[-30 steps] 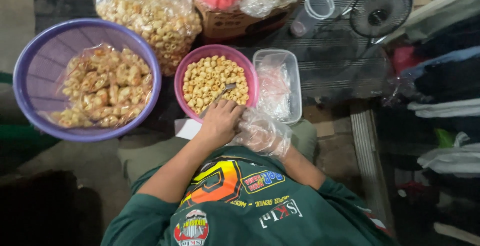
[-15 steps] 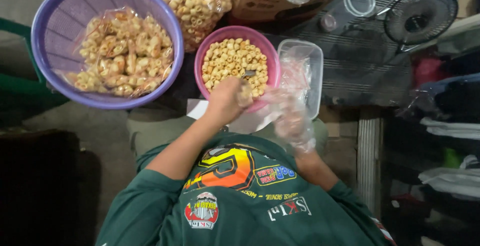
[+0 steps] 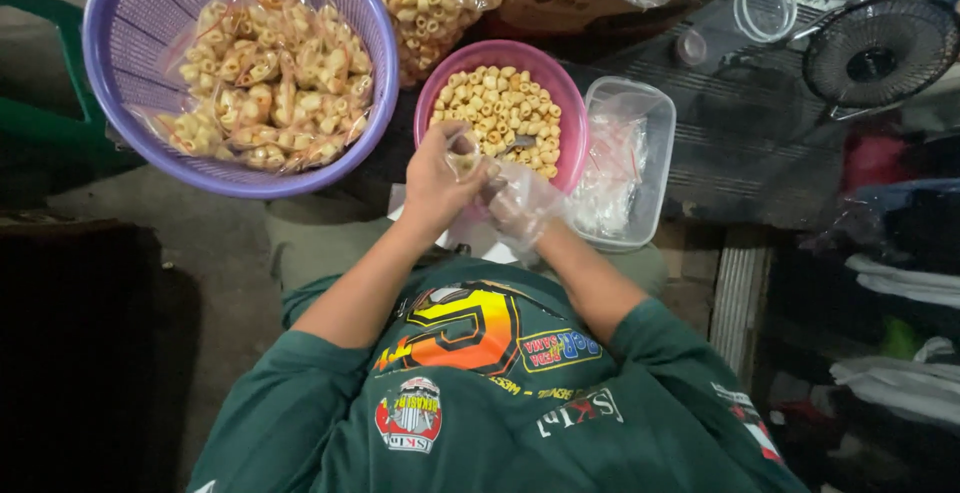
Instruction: A person wearing gloves uses a spoon to scoop small snacks from a pink bowl into individual plastic bags.
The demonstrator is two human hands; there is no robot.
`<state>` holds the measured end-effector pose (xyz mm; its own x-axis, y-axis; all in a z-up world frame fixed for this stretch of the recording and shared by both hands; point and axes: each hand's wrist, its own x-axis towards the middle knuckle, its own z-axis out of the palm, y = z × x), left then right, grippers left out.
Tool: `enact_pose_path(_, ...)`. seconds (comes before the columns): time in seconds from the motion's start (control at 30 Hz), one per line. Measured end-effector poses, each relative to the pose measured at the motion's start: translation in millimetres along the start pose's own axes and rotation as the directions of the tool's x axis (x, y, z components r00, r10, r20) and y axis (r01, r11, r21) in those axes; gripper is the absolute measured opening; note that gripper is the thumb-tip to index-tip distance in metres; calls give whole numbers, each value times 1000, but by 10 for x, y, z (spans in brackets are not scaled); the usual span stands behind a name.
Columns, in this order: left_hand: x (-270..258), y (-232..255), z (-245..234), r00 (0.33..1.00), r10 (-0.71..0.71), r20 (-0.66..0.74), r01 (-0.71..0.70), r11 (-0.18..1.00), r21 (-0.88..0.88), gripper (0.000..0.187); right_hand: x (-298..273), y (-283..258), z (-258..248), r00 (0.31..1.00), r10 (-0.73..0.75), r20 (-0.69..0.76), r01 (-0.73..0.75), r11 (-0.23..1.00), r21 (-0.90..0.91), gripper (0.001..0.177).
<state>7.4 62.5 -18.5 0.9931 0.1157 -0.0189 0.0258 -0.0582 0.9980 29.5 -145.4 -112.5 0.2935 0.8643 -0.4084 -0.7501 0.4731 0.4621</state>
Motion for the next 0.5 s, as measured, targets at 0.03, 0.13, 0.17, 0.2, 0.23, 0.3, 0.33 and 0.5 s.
enact_pose_path(0.03,-6,-32,12,1000,28,12,-28,996,79,69,14,72,80,990,111,92,-133,945,299,18)
enact_pose_path(0.13,4,-20,-24,998,63,8,-63,987,148,71,24,302,392,887,223,404,-461,392,796,13)
enact_pose_path(0.17,9,-5,-28,997,73,2,-73,988,135,71,2,378,492,802,142,581,-574,-90,814,9)
enact_pose_path(0.2,41,-53,-22,997,73,1,-73,988,133,71,-36,463,585,803,142,579,-572,-88,815,9)
enact_pose_path(0.23,74,-102,-12,996,86,-23,-82,987,137,68,-76,547,677,726,-24,688,-591,-533,605,6)
enact_pose_path(0.3,96,-181,7,995,89,-43,-83,987,139,66,-231,566,671,677,-239,696,-514,-830,216,3)
enact_pose_path(0.33,111,-215,15,995,95,-43,-89,988,122,65,-335,483,590,446,-259,857,-535,-845,23,16)
enact_pose_path(0.5,104,-403,130,993,113,-38,-104,978,178,66,-754,313,210,-67,-660,749,-233,-719,-654,12)
